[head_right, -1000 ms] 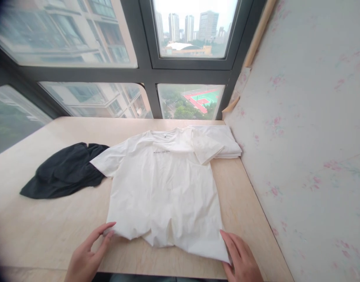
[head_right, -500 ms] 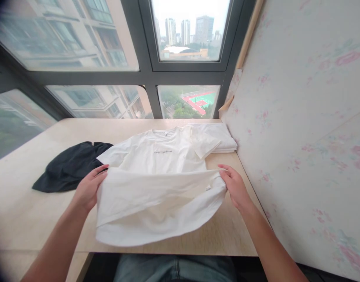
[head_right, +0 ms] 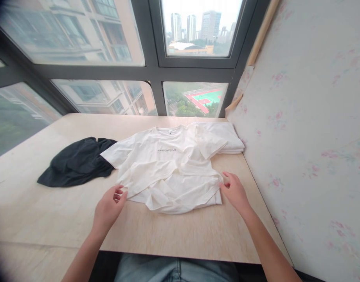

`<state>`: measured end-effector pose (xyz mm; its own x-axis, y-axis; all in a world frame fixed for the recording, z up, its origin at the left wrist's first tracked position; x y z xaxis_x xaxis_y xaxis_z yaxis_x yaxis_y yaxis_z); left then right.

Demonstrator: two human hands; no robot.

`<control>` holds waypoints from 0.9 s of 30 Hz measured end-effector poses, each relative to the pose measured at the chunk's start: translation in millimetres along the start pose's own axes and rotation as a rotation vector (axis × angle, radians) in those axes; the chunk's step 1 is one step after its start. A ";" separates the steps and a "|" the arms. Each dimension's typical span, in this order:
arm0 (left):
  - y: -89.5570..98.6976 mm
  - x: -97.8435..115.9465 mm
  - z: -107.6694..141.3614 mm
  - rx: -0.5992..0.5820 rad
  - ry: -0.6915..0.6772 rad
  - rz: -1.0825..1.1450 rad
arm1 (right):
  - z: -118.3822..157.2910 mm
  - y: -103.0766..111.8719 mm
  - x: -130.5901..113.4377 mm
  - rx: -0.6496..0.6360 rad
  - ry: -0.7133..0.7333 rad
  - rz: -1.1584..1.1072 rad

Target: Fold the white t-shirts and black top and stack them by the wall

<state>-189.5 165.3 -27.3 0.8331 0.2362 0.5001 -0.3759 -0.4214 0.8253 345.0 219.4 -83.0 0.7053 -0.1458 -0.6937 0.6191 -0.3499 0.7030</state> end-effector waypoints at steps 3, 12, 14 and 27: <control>-13.2 11.2 4.8 -0.070 -0.096 -0.101 | -1.3 -6.1 -11.4 -0.007 0.058 0.032; -8.4 57.5 5.7 0.090 -0.508 -0.219 | 8.2 5.3 -21.4 0.085 -0.016 0.005; -16.4 59.0 5.9 0.010 -0.565 -0.206 | 8.5 8.1 -16.1 0.059 -0.051 0.049; -41.3 57.9 -4.2 -0.253 -0.554 -0.495 | 10.9 -7.7 -20.1 -0.023 -0.128 0.116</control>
<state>-127.5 200.1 -31.3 0.9839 -0.1545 -0.0899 0.0661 -0.1529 0.9860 322.3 214.9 -76.2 0.7236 -0.3015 -0.6209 0.5448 -0.3028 0.7820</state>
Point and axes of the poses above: each hand's wrist, its own z-axis away from the middle knuckle, its own y-axis out of the back of the hand, x = y × z, the point moved 10 cm from there along -z, towards the middle knuckle, and after that the axes turned 13 degrees about x, right-handed, at the moved point
